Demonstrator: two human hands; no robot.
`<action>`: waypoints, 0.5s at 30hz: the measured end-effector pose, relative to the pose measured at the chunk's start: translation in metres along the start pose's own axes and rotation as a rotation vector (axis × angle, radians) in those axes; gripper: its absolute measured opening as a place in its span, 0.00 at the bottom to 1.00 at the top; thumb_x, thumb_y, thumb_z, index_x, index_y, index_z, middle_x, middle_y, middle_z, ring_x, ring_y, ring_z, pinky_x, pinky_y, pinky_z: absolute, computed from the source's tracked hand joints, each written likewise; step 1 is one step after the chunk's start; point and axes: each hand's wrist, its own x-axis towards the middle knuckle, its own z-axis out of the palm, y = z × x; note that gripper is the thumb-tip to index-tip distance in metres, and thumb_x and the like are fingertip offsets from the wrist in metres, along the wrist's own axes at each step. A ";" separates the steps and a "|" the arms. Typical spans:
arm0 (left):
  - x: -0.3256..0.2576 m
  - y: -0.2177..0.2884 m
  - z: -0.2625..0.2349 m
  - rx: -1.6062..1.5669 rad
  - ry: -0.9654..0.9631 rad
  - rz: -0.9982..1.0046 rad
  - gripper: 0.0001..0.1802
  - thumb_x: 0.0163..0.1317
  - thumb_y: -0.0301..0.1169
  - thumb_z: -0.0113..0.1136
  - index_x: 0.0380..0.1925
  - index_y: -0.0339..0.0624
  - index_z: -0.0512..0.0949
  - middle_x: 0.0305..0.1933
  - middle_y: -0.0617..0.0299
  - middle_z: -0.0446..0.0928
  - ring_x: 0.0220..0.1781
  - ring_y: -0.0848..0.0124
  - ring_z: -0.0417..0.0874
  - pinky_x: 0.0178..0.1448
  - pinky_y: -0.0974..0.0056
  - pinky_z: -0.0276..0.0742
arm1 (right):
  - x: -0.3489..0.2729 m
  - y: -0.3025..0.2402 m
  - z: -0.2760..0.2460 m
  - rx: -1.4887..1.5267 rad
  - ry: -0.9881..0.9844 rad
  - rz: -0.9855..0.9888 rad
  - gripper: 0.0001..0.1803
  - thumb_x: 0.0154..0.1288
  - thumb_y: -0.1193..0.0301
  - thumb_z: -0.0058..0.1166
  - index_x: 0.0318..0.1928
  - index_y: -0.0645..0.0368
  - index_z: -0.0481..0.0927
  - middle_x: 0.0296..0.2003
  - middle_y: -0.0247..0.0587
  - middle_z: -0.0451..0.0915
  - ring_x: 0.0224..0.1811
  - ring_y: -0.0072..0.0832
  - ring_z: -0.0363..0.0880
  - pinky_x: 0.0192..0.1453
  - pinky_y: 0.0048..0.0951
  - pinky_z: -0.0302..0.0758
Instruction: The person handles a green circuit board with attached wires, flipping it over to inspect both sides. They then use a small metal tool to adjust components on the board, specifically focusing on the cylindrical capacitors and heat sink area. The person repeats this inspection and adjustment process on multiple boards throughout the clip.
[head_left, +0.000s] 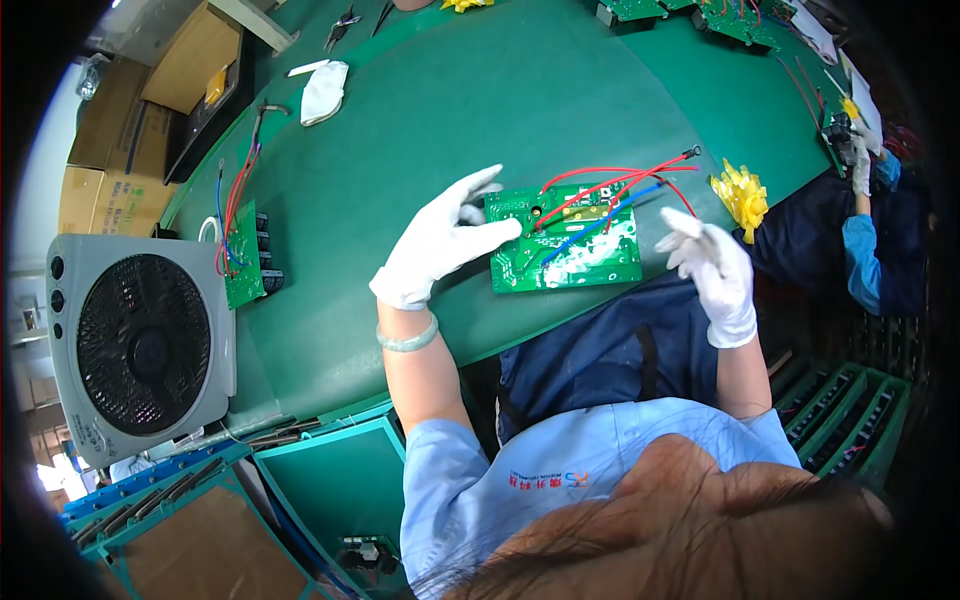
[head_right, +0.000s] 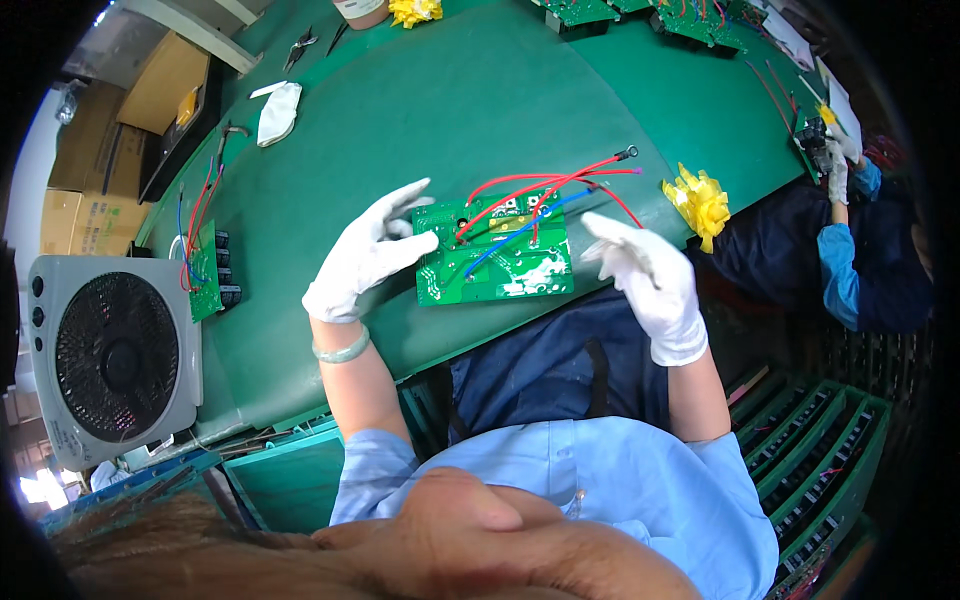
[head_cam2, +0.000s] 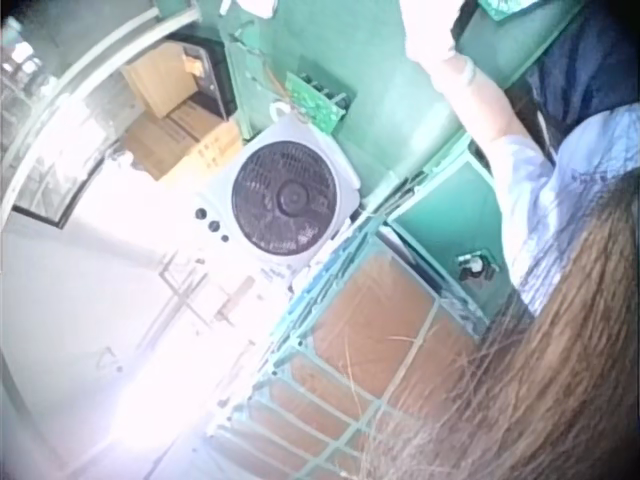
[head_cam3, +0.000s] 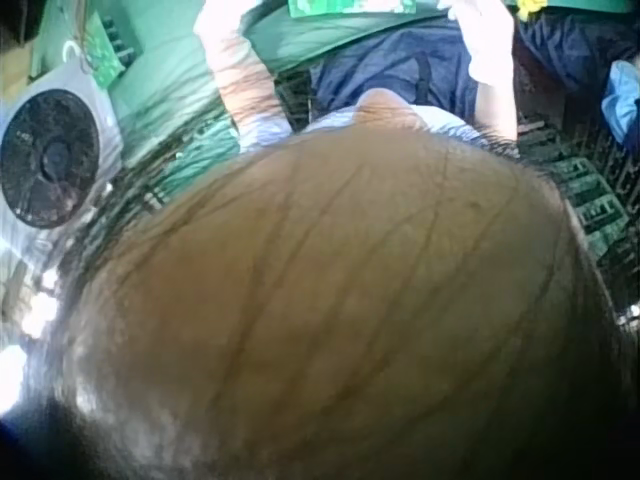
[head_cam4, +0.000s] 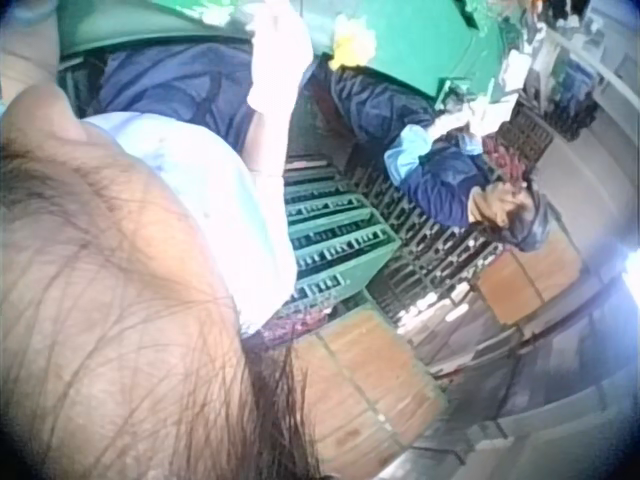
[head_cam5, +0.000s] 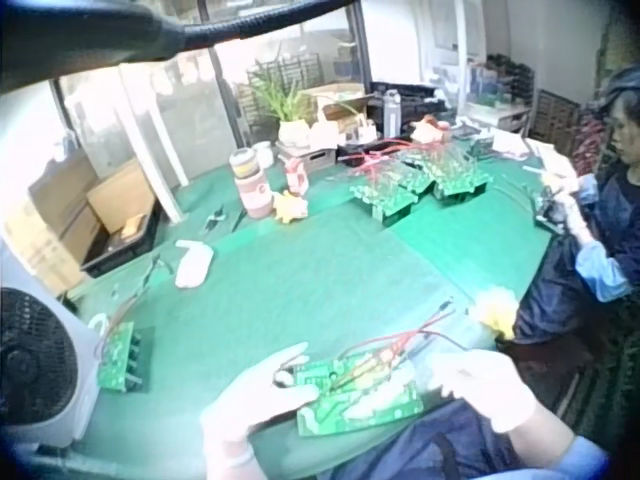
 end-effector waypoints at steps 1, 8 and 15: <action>-0.001 0.000 0.001 0.062 0.046 -0.031 0.44 0.55 0.33 0.72 0.70 0.35 0.61 0.61 0.50 0.73 0.43 0.78 0.77 0.51 0.70 0.75 | 0.006 -0.001 -0.005 0.098 0.023 -0.092 0.19 0.73 0.75 0.44 0.60 0.64 0.76 0.42 0.41 0.83 0.34 0.17 0.74 0.35 0.18 0.71; 0.018 -0.014 0.039 -0.085 0.133 -0.014 0.27 0.60 0.41 0.69 0.50 0.33 0.72 0.40 0.58 0.81 0.41 0.77 0.82 0.45 0.69 0.78 | 0.057 -0.002 -0.023 -0.319 0.042 0.067 0.18 0.73 0.70 0.49 0.59 0.63 0.77 0.41 0.38 0.84 0.35 0.18 0.78 0.37 0.18 0.73; 0.025 -0.024 0.049 -0.263 0.253 -0.091 0.19 0.64 0.35 0.65 0.49 0.37 0.72 0.36 0.68 0.77 0.36 0.82 0.76 0.38 0.74 0.74 | 0.027 -0.030 -0.017 -0.311 -0.215 0.372 0.21 0.70 0.71 0.54 0.61 0.63 0.76 0.33 0.38 0.84 0.24 0.15 0.73 0.31 0.20 0.73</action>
